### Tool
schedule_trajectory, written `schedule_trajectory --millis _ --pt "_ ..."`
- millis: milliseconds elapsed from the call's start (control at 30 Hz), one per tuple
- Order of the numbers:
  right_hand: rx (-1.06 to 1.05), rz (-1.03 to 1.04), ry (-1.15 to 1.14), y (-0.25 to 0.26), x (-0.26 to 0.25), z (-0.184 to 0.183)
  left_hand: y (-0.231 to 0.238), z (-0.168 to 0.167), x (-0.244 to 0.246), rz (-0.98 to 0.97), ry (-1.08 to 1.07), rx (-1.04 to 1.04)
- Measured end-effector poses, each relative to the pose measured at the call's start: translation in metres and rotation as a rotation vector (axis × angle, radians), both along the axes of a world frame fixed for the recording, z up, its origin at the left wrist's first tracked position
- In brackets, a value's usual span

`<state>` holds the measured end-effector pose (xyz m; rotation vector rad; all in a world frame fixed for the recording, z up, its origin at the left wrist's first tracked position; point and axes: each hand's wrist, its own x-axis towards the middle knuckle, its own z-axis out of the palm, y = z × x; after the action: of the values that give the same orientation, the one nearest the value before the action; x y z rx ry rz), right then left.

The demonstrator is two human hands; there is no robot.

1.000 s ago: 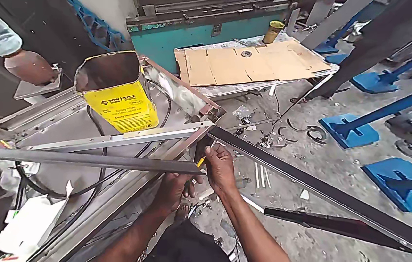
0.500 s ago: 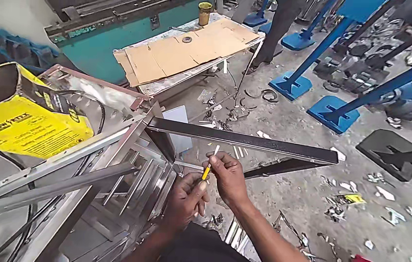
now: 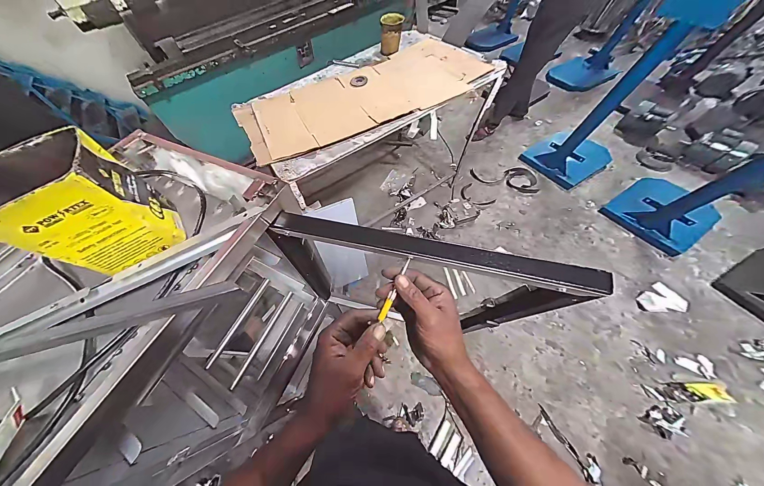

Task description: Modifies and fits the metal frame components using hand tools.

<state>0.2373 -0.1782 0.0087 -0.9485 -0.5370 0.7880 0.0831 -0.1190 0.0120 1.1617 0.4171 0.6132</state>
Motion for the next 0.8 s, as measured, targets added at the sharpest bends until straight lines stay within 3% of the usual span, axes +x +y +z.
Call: schedule_trajectory --millis 400,600,633,700,767,800 --pt "0.007 0.002 0.044 -0.001 0.008 0.003 -0.009 0.015 0.004 -0.038 0.029 -0.073" --pt "-0.074 0.022 -0.017 -0.001 0.017 0.007 -0.018 0.019 0.008 -0.018 0.014 -0.283" --pt "-0.143 0.036 -0.150 -0.005 0.022 0.010 -0.020 0.018 0.009 0.004 0.010 -0.289" --pt "-0.302 -0.043 -0.682 -0.024 0.030 0.015 -0.022 0.020 0.011 0.046 0.014 -0.285" --pt "-0.259 -0.353 -1.244 -0.044 0.042 0.028 -0.022 0.022 0.013 0.065 0.016 -0.274" --pt "-0.223 -0.449 -1.414 -0.052 0.050 0.040 -0.023 0.021 0.013 0.074 0.029 -0.273"
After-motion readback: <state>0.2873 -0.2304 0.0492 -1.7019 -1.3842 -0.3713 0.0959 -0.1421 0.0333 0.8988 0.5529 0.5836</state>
